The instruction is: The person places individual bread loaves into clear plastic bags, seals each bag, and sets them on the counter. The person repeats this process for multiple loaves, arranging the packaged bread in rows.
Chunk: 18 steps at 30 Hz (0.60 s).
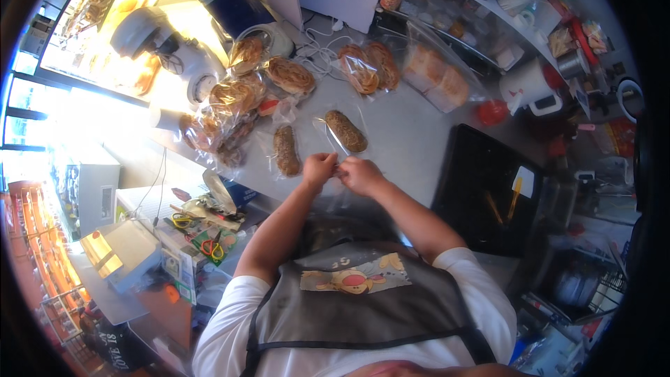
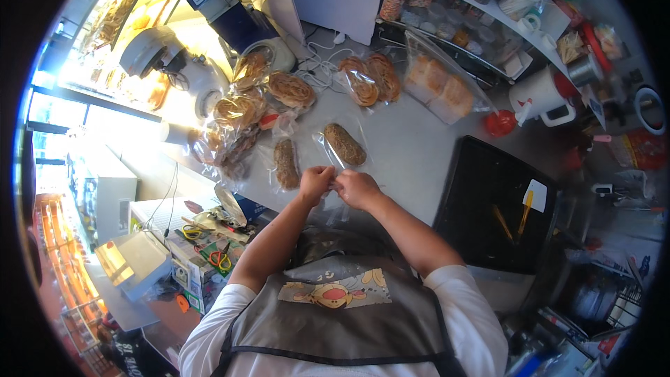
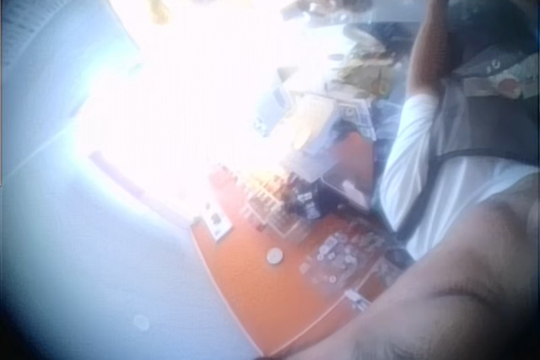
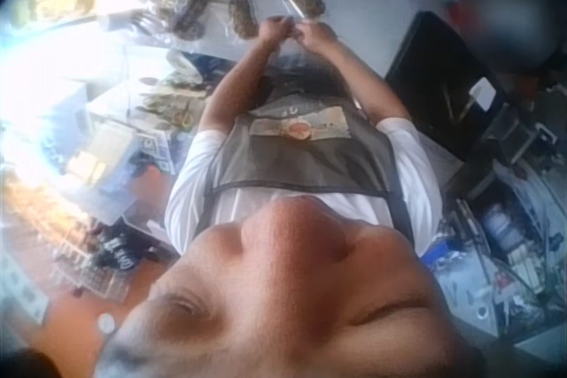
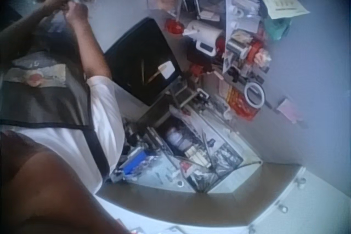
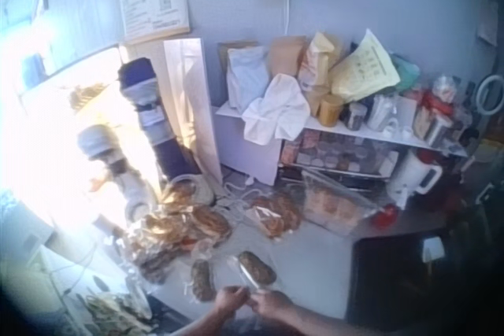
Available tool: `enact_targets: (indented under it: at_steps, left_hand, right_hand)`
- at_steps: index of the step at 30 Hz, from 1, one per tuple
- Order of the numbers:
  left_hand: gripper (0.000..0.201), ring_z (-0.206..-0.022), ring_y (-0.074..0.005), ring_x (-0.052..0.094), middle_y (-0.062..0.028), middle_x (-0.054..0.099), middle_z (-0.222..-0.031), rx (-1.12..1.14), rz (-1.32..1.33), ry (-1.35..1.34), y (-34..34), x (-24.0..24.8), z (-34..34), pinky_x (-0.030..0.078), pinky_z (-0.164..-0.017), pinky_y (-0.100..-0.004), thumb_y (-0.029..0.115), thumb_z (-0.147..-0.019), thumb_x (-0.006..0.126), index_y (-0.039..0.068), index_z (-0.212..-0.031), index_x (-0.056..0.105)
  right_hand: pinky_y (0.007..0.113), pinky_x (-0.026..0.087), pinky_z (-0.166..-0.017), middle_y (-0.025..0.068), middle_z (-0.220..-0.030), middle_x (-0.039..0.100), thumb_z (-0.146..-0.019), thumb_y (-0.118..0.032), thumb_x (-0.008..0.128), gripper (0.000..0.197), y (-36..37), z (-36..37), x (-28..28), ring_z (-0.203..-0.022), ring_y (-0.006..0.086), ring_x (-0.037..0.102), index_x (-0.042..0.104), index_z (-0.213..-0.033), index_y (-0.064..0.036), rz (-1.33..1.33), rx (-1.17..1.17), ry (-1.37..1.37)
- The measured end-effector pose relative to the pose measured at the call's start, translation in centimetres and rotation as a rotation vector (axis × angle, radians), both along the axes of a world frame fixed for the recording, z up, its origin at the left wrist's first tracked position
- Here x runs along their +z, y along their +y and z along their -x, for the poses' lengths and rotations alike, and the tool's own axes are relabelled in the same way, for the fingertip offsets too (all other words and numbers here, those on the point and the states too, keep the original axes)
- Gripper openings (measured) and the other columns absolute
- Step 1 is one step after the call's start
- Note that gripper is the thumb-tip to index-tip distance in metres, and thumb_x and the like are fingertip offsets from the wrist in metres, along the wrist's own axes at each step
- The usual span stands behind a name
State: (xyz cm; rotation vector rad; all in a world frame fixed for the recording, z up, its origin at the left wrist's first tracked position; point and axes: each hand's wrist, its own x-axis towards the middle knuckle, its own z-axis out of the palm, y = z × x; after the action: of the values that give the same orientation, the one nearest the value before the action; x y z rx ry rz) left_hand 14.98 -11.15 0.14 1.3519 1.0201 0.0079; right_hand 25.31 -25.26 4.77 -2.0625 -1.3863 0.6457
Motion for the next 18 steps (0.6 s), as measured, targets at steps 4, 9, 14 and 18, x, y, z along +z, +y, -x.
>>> enact_targets:
  at_steps: [4, 9, 14, 18]
  left_hand:
    - [0.018, -0.067, -0.0201, 0.066, -0.0128, 0.064, -0.083, 0.223, 0.355, -0.123, -0.2, 0.9, -0.1, 0.056, -0.056, -0.0306, 0.011, -0.093, 0.057, -0.007, -0.095, 0.058]
    - [0.017, -0.073, -0.0236, 0.068, -0.0134, 0.063, -0.083, 0.225, 0.436, -0.174, -0.5, 1.2, 0.0, 0.058, -0.061, -0.0318, 0.01, -0.093, 0.058, -0.006, -0.098, 0.054]
    - [0.02, -0.074, -0.0256, 0.068, -0.0161, 0.064, -0.086, -0.163, 0.005, -0.222, 0.3, -0.1, 0.7, 0.058, -0.066, -0.0342, 0.013, -0.093, 0.061, -0.006, -0.096, 0.056]
    - [0.018, -0.081, -0.0298, 0.069, -0.019, 0.063, -0.092, -0.47, -0.434, -0.278, 0.9, -0.7, 1.4, 0.061, -0.071, -0.037, 0.005, -0.092, 0.058, -0.011, -0.1, 0.053]
  right_hand:
    - [0.048, 0.053, -0.073, 0.0131, -0.094, 0.065, -0.086, -0.017, 0.061, 0.009, 0.5, -0.5, 0.4, -0.088, 0.0353, 0.066, 0.064, -0.089, -0.0097, 0.027, -0.047, 0.006]
    - [0.048, 0.053, -0.073, 0.0134, -0.094, 0.066, -0.085, -0.015, 0.06, 0.007, 1.3, -0.1, -0.3, -0.088, 0.0359, 0.066, 0.062, -0.09, -0.0098, 0.03, -0.033, -0.077]
    - [0.048, 0.053, -0.073, 0.0129, -0.096, 0.066, -0.085, -0.015, 0.061, 0.008, 1.5, -0.5, -0.5, -0.087, 0.0355, 0.067, 0.063, -0.09, -0.0098, 0.055, 0.043, -0.1]
    - [0.047, 0.053, -0.07, 0.0106, -0.095, 0.064, -0.085, -0.016, 0.062, 0.007, 0.5, -0.9, 0.2, -0.084, 0.0348, 0.066, 0.063, -0.089, -0.0099, -0.015, -0.013, -0.059]
